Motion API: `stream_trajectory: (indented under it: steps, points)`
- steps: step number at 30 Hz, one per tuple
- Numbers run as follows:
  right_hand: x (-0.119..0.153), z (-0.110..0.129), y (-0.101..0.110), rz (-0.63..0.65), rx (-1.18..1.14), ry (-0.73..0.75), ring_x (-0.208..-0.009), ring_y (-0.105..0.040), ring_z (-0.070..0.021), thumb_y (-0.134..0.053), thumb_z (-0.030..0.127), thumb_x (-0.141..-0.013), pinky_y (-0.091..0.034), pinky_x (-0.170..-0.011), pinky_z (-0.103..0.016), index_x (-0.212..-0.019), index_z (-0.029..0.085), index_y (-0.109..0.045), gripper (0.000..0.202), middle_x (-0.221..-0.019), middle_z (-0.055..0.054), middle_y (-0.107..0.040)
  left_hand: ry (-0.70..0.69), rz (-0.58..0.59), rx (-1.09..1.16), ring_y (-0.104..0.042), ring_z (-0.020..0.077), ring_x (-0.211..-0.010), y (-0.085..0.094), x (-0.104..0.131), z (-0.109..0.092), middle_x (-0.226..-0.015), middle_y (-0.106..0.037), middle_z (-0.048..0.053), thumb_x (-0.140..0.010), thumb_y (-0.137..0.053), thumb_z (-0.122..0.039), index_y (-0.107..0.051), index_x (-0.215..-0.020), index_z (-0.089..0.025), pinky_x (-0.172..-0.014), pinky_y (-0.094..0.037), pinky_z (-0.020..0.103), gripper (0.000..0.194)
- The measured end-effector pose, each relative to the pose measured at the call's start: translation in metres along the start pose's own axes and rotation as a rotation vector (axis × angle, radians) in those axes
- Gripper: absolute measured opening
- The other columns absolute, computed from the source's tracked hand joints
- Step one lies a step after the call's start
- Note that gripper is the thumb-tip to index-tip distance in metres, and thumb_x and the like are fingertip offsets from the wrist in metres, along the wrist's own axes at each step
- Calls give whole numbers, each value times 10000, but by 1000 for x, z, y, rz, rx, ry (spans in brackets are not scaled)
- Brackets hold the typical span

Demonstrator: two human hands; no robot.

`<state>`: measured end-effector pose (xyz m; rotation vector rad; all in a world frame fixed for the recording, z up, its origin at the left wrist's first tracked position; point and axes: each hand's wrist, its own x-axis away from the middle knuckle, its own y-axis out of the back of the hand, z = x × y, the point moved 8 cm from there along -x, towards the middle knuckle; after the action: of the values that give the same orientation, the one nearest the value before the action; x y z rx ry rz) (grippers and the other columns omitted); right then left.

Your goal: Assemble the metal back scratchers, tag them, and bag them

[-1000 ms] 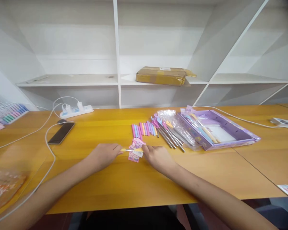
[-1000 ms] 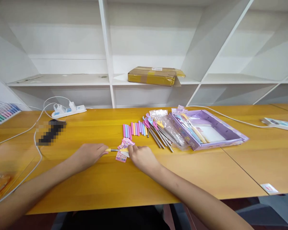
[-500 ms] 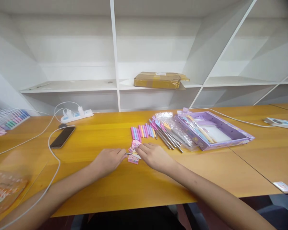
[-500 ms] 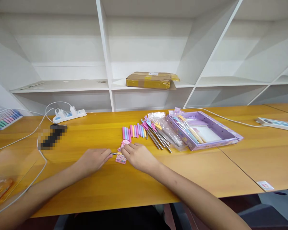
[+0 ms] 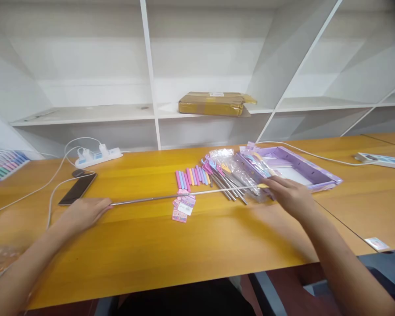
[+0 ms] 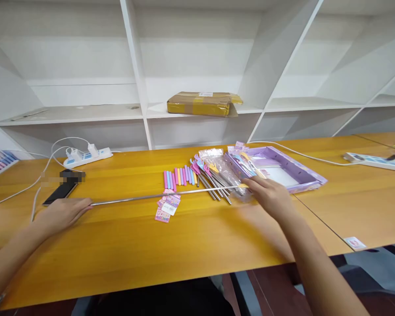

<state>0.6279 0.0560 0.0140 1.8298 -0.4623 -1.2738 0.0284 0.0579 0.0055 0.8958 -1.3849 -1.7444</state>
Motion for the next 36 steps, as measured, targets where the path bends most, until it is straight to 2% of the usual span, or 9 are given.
stream_trajectory:
  steps: [3,8,12,16,20,25,28,32,36]
  points:
    - [32,-32,3,67,39,-110,-819,-699,-205,-445,148,-1011,-449,-706,-293,-1193,231,-709,331,-982,-97,-776,-48,-5,34,-635,185,-710,-5,13,-2,-768,-675,13,-1109,-322,-451,-580,-850,-223,-683,-359,284,431]
    - [50,-34,-4,162,-30,-236,-791,-718,-218,-412,162,-959,-460,-650,-295,-1254,225,-656,388,-958,-92,-773,-40,-34,139,-645,191,-732,-3,3,-17,-808,-681,21,-1094,-362,-507,-618,-917,-222,-700,-395,290,422]
    - [60,-51,-15,329,-73,-463,-749,-703,-243,-423,250,-962,-448,-623,-308,-1279,228,-631,379,-956,-100,-780,-12,-20,185,-637,193,-726,-3,-2,-18,-816,-672,33,-1082,-362,-536,-628,-923,-208,-694,-411,296,451]
    - [58,-66,-15,461,36,-651,-709,-653,-260,-403,427,-1027,-361,-591,-322,-971,214,-663,340,-881,-136,-752,16,35,203,-634,197,-725,-6,-2,-22,-814,-671,35,-1077,-369,-514,-623,-893,-201,-690,-412,297,442]
    - [31,-56,-18,457,66,-637,-710,-611,-238,-390,445,-1044,-322,-608,-324,-793,221,-589,391,-849,-129,-726,20,61,217,-668,211,-743,-12,-2,-29,-835,-705,43,-1083,-370,-481,-635,-938,-205,-689,-432,299,409]
    - [-18,-13,-31,418,32,-442,-647,-570,-200,-407,380,-1040,-268,-594,-305,-764,208,-583,369,-725,-74,-662,-72,-110,182,-708,217,-786,-4,-3,-39,-900,-756,69,-1101,-367,-468,-667,-1014,-215,-722,-461,303,402]
    - [-50,25,-35,382,45,-288,-620,-559,-181,-403,313,-1041,-233,-591,-304,-786,192,-592,340,-727,-70,-662,-96,-192,153,-688,197,-713,7,-12,-51,-809,-737,48,-1109,-362,-476,-663,-990,-216,-672,-435,290,415]
    - [-87,104,-35,307,47,-129,-598,-541,-167,-430,266,-1034,-201,-579,-308,-888,156,-641,279,-791,-94,-689,-101,-247,111,-638,164,-630,20,-42,-84,-735,-702,24,-1123,-316,-470,-636,-931,-204,-600,-371,274,458]
    - [-96,197,-43,330,15,73,-562,-506,-167,-462,149,-978,-199,-561,-321,-847,127,-650,230,-780,-123,-670,-208,-225,104,-600,149,-612,25,-71,-126,-744,-690,30,-1132,-268,-454,-632,-952,-194,-556,-312,265,482]
